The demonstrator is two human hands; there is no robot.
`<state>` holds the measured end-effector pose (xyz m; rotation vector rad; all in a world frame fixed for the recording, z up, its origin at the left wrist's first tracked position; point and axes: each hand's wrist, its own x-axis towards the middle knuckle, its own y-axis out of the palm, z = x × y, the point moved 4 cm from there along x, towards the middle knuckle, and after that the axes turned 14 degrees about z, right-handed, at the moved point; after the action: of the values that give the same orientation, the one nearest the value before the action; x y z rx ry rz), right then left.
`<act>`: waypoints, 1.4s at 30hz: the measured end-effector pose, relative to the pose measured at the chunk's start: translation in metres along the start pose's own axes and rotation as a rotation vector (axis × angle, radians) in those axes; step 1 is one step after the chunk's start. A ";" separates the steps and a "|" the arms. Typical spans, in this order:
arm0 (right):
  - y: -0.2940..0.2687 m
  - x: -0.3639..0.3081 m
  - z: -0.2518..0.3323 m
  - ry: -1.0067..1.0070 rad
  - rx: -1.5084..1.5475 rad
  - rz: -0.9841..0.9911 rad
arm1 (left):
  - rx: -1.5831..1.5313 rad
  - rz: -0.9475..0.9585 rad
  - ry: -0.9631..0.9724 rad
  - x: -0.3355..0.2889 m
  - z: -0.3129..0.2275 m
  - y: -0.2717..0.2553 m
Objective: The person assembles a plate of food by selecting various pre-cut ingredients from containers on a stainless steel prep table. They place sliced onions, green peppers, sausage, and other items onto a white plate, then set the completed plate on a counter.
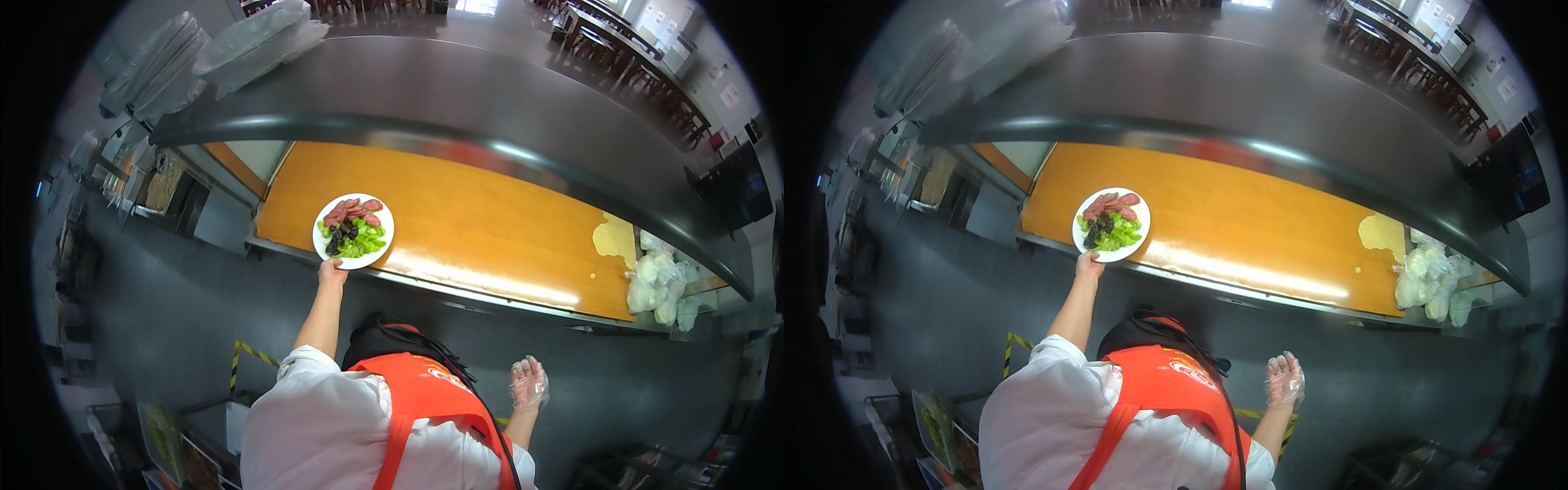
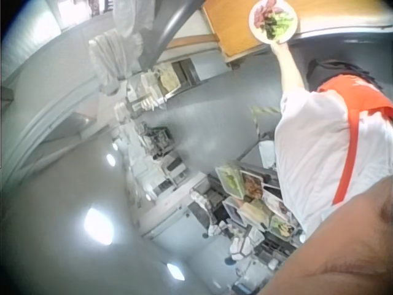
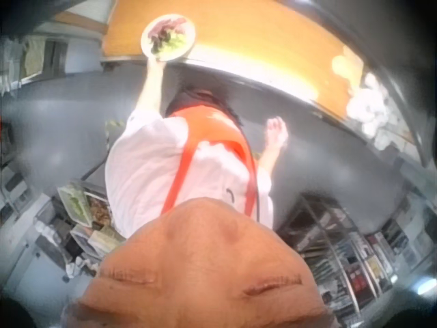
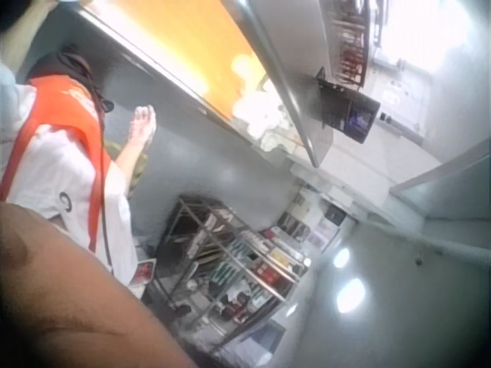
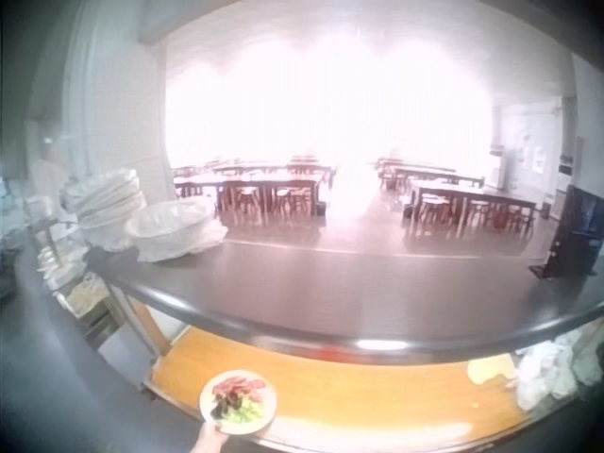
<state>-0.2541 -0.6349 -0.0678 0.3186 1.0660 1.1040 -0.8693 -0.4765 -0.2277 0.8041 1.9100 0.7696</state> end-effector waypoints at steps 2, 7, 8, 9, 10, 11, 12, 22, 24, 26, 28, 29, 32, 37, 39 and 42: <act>-0.008 0.022 -0.015 -0.011 0.013 0.017 | 0.000 0.032 0.028 0.019 -0.010 -0.006; -0.030 0.065 -0.066 -0.040 0.065 0.065 | 0.089 0.119 0.033 0.070 -0.010 -0.019; -0.029 0.073 -0.082 -0.039 0.083 0.092 | 0.111 0.171 0.048 0.093 -0.016 -0.027; -0.038 0.079 -0.096 -0.044 0.067 0.103 | 0.135 0.141 0.040 0.114 -0.016 -0.033; -0.047 0.084 -0.110 -0.050 0.052 0.111 | 0.159 0.111 0.029 0.135 -0.015 -0.037; -0.054 0.091 -0.124 -0.051 0.035 0.124 | 0.169 0.114 0.029 0.152 -0.014 -0.042; -0.063 0.094 -0.136 -0.060 -0.010 0.107 | 0.177 0.127 0.034 0.172 -0.016 -0.045; -0.083 0.162 -0.239 -0.124 -0.030 0.040 | 0.450 0.254 0.110 0.302 -0.058 0.029; -0.082 0.161 -0.250 -0.147 -0.028 -0.014 | 0.542 0.272 0.090 0.320 -0.049 0.055; -0.070 0.139 -0.258 -0.149 0.031 -0.003 | 0.660 0.306 0.053 0.345 -0.036 0.084; -0.023 0.155 -0.281 -0.195 0.133 0.088 | 0.829 0.412 0.005 0.393 -0.032 0.155; 0.019 0.169 -0.292 -0.224 0.130 0.070 | 0.920 0.461 -0.009 0.423 -0.037 0.184; 0.157 0.208 -0.303 -0.258 0.050 -0.051 | 1.164 0.571 -0.010 0.488 -0.056 0.228; 0.341 0.263 -0.341 -0.421 0.189 -0.163 | 1.497 0.649 0.216 0.512 -0.070 0.285; 0.368 0.274 -0.373 -0.476 0.229 -0.192 | 1.518 0.735 0.231 0.515 -0.070 0.303; 0.555 0.387 -0.478 -0.493 0.256 -0.334 | 1.470 0.930 0.112 0.636 -0.120 0.379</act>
<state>-0.9441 -0.1829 -0.1359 0.5613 0.7787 0.5471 -1.1381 0.2236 -0.1988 2.6574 1.9526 -0.3291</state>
